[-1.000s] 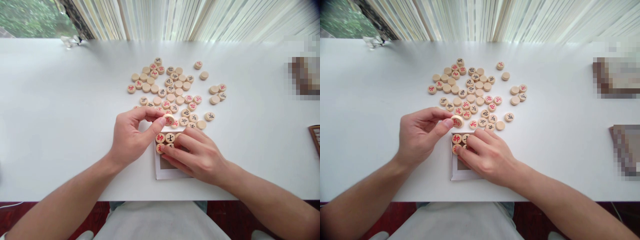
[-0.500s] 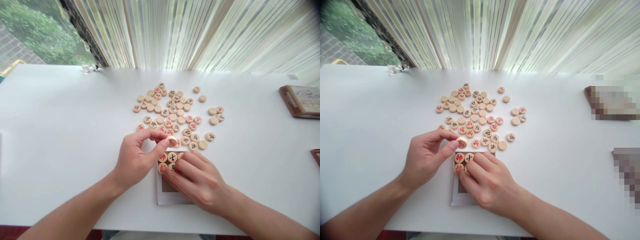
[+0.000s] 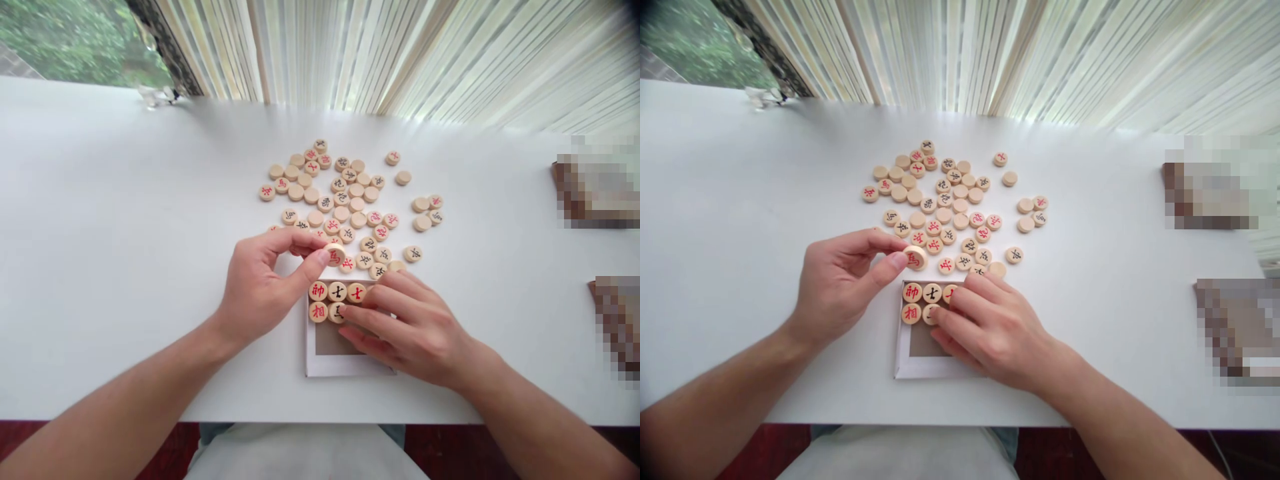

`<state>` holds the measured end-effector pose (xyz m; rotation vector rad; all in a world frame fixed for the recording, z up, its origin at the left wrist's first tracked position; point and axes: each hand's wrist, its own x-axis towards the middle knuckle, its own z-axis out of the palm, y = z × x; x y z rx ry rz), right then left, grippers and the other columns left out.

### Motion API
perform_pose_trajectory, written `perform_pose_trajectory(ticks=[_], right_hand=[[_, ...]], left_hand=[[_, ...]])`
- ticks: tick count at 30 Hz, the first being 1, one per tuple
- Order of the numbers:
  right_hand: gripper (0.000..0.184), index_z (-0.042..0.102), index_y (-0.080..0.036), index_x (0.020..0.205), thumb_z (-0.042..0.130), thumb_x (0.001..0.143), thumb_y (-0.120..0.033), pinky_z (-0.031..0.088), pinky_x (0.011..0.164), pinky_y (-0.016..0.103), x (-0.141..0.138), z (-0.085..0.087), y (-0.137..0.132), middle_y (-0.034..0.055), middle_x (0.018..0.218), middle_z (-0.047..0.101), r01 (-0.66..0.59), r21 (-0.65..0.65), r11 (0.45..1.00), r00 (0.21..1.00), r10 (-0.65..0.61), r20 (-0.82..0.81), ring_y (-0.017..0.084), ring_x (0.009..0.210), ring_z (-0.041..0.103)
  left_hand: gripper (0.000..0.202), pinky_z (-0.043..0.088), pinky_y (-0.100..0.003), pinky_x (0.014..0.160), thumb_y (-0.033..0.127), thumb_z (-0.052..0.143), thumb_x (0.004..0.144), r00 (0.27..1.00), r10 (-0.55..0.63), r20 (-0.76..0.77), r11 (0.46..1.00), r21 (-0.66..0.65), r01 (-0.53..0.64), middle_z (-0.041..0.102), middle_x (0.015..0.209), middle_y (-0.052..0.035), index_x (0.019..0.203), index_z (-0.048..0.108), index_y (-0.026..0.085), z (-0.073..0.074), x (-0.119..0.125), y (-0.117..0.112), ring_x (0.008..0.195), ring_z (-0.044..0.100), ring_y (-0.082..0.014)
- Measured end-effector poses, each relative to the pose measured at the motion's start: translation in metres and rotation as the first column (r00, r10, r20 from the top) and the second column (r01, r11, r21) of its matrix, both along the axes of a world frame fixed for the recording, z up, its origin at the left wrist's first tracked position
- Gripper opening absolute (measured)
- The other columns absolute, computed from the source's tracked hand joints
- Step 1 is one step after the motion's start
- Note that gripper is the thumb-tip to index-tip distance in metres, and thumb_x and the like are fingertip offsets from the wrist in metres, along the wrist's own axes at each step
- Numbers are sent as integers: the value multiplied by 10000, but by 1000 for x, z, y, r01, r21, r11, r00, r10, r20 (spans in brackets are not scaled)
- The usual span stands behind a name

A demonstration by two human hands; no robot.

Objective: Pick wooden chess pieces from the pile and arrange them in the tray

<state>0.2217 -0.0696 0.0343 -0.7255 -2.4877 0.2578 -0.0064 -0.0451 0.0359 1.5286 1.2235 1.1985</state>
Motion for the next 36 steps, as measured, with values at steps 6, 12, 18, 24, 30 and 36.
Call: perform_pose_trajectory(ticks=[6, 12, 18, 24, 30, 36], right_hand=[[63, 749, -127, 932, 724, 938, -70, 367, 577, 331, -6, 0, 0, 55, 708, 679, -23, 49, 999, 1000, 23, -7, 187, 655, 466], [96, 730, -163, 927, 677, 976, -100, 369, 569, 326, -5, -1, 0, 38, 701, 677, -8, 63, 998, 1000, 8, 4, 181, 647, 475], [82, 715, -164, 1004, 759, 935, -173, 444, 599, 337, 0, 0, 1, 49, 743, 702, 25, 29, 999, 994, -22, -106, 183, 654, 521], [245, 704, -183, 1164, 747, 923, -178, 534, 605, 304, -5, 7, -3, 33, 777, 762, 151, -373, 916, 876, -298, -379, 172, 659, 671], [197, 722, -188, 1152, 736, 955, -192, 586, 575, 269, -17, 12, -13, 59, 880, 825, -23, -714, 700, 723, -482, -495, 190, 752, 773], [134, 808, -179, 988, 804, 931, -301, 578, 499, 244, -18, 13, -11, 46, 796, 814, 1, -767, 642, 693, -553, -462, 147, 599, 714]], left_hand=[[74, 622, -338, 880, 259, 772, 910, 1000, -2, -4, 1000, 9, 2, 839, 943, -30, 948, 823, 222, -1, 0, 0, 891, 770, -207], [77, 622, -346, 879, 272, 781, 906, 1000, -6, 1, 1000, 3, 6, 839, 947, -31, 949, 825, 226, -2, 1, 1, 890, 771, -212], [72, 615, -337, 880, 272, 783, 910, 1000, -21, 9, 1000, -13, 21, 834, 935, -36, 945, 820, 221, -2, -1, 0, 880, 767, -205], [79, 623, -322, 809, 281, 807, 895, 998, -65, 14, 995, -77, 66, 831, 887, -39, 933, 826, 215, 4, 1, -7, 834, 769, -205], [52, 615, -293, 787, 230, 818, 885, 992, -124, 4, 990, -60, 124, 828, 872, -23, 935, 831, 228, 9, 6, -16, 802, 761, -183], [80, 616, -314, 710, 229, 791, 909, 980, -199, -10, 979, -33, 199, 829, 874, -44, 976, 833, 232, 11, 9, -21, 780, 758, -201]])
